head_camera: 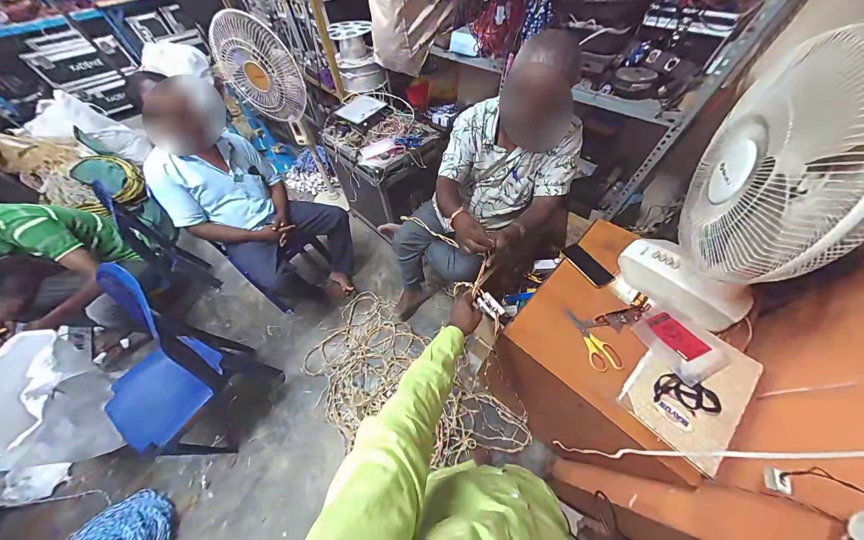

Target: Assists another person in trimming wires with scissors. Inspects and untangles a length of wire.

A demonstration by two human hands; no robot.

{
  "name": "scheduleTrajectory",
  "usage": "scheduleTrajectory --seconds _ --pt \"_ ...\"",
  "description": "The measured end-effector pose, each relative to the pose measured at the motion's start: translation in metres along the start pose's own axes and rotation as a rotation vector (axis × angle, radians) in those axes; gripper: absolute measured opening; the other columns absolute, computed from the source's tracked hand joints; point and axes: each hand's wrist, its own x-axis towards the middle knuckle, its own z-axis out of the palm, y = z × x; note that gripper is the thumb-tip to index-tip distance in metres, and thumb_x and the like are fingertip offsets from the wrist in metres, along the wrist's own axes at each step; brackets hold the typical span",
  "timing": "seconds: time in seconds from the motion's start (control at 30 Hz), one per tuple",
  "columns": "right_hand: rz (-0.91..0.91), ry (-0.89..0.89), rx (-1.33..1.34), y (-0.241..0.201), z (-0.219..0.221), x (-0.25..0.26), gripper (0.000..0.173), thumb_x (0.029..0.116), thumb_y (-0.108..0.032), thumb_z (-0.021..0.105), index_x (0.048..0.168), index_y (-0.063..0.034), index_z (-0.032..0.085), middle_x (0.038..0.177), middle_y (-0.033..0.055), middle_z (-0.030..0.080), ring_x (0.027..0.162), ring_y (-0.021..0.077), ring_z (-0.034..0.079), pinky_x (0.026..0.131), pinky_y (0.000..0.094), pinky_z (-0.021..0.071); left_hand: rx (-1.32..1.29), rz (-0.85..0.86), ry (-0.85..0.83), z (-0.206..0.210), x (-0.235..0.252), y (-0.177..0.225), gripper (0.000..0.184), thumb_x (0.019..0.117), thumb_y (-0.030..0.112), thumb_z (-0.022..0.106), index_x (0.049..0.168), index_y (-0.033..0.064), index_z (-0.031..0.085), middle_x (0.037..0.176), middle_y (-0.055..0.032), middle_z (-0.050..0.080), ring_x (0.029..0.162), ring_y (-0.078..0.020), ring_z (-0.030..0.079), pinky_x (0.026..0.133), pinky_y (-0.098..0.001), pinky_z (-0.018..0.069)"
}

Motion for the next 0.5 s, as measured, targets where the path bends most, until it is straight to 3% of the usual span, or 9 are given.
scheduleTrajectory --seconds 0.07,0.17,0.27,0.5 --pt "0.023 0.020 -0.007 -0.006 -0.004 -0.013 0.044 0.1084 -0.024 0.051 0.138 0.0083 0.056 0.133 0.0277 0.063 0.124 0.0358 0.063 0.110 0.0496 0.0478 -0.012 0.002 -0.002 0.004 -0.001 -0.002 0.042 0.1006 0.015 0.059 0.137 -0.0047 0.054 0.121 -0.0266 0.065 0.113 -0.0372 0.064 0.101 -0.0536 0.0493" --pt "0.047 0.044 0.192 -0.009 -0.007 -0.016 0.038 0.1075 -0.017 0.054 0.135 0.0091 0.056 0.122 0.0273 0.066 0.110 0.0335 0.067 0.099 0.0481 0.0532 -0.003 0.010 0.016 0.009 0.001 -0.004 0.039 0.1015 0.017 0.060 0.133 -0.0054 0.056 0.113 -0.0274 0.066 0.107 -0.0390 0.065 0.097 -0.0549 0.0503" --pt "0.106 0.064 0.360 -0.011 -0.007 -0.013 0.037 0.1059 -0.014 0.057 0.136 0.0072 0.055 0.122 0.0273 0.066 0.106 0.0339 0.068 0.095 0.0486 0.0547 -0.012 0.015 0.016 0.015 0.003 -0.011 0.043 0.1023 0.019 0.060 0.138 -0.0051 0.054 0.113 -0.0277 0.066 0.106 -0.0401 0.066 0.097 -0.0559 0.0509" --pt "0.140 0.031 0.336 0.001 -0.011 -0.010 0.035 0.1051 -0.016 0.059 0.136 0.0017 0.057 0.110 0.0219 0.069 0.086 0.0268 0.068 0.076 0.0445 0.0569 -0.028 0.036 0.044 0.023 0.005 -0.022 0.041 0.1007 0.015 0.061 0.136 -0.0047 0.054 0.111 -0.0289 0.066 0.104 -0.0425 0.066 0.094 -0.0599 0.0513"
